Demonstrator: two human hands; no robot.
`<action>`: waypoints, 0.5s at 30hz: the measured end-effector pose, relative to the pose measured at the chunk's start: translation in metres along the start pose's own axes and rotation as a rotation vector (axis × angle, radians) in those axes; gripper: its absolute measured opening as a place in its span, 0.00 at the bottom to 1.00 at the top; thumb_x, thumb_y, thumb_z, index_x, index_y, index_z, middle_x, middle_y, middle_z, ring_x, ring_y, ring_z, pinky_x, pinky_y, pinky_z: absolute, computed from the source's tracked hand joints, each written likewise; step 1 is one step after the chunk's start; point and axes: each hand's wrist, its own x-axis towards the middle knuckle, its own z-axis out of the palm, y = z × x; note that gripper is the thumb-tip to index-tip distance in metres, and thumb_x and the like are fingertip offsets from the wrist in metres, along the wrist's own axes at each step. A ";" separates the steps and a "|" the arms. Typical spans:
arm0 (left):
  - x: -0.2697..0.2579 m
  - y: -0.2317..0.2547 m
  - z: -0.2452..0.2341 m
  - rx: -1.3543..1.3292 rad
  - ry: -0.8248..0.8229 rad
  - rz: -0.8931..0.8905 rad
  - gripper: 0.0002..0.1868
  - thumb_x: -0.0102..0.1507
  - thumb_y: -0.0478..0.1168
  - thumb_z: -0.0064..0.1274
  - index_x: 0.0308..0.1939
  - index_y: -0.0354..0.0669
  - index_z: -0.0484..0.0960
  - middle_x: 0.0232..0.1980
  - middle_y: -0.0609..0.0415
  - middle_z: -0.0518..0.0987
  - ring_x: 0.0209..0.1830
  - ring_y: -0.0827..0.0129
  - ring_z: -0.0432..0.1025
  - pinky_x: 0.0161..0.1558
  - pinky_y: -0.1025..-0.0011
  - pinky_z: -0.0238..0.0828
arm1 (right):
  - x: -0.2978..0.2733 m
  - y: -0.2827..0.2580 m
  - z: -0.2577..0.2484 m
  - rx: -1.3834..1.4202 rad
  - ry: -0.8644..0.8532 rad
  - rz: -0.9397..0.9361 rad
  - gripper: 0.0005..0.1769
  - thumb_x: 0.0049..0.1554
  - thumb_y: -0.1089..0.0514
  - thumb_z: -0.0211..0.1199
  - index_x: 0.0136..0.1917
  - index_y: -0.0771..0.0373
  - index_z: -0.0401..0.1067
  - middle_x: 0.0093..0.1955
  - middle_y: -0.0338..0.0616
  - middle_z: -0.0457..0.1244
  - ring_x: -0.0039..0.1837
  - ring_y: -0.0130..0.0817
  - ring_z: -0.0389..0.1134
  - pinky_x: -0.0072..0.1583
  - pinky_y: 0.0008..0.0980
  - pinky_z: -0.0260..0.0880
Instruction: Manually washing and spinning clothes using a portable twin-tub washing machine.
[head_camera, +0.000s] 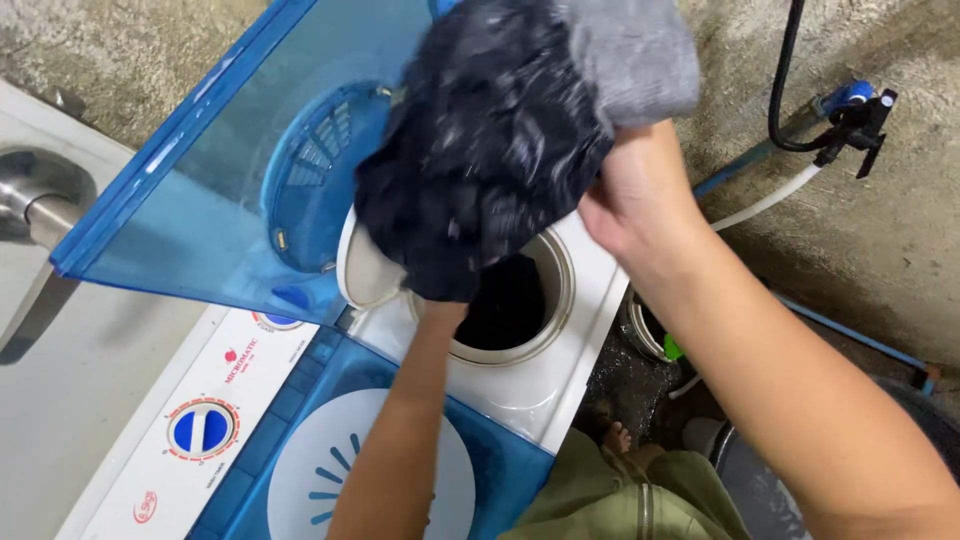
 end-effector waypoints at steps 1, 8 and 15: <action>-0.010 -0.009 -0.008 -0.035 -0.004 -0.031 0.34 0.59 0.50 0.63 0.66 0.38 0.75 0.65 0.42 0.76 0.66 0.49 0.68 0.65 0.56 0.64 | 0.000 -0.001 -0.005 0.002 0.006 0.000 0.14 0.69 0.58 0.52 0.62 0.70 0.69 0.58 0.54 0.68 0.57 0.43 0.74 0.59 0.44 0.81; -0.055 0.011 -0.025 -0.421 -0.537 -0.664 0.39 0.49 0.46 0.66 0.64 0.40 0.73 0.57 0.41 0.82 0.55 0.48 0.78 0.54 0.55 0.77 | 0.000 0.050 -0.086 -0.452 0.158 -0.165 0.15 0.65 0.61 0.57 0.65 0.57 0.65 0.60 0.44 0.66 0.60 0.33 0.69 0.62 0.37 0.73; -0.064 -0.014 -0.004 0.163 -0.653 -0.388 0.37 0.55 0.61 0.65 0.59 0.39 0.81 0.54 0.38 0.82 0.56 0.45 0.76 0.57 0.55 0.73 | -0.028 0.130 -0.183 -0.947 0.280 0.218 0.22 0.57 0.66 0.54 0.63 0.50 0.66 0.67 0.49 0.64 0.67 0.42 0.66 0.66 0.39 0.67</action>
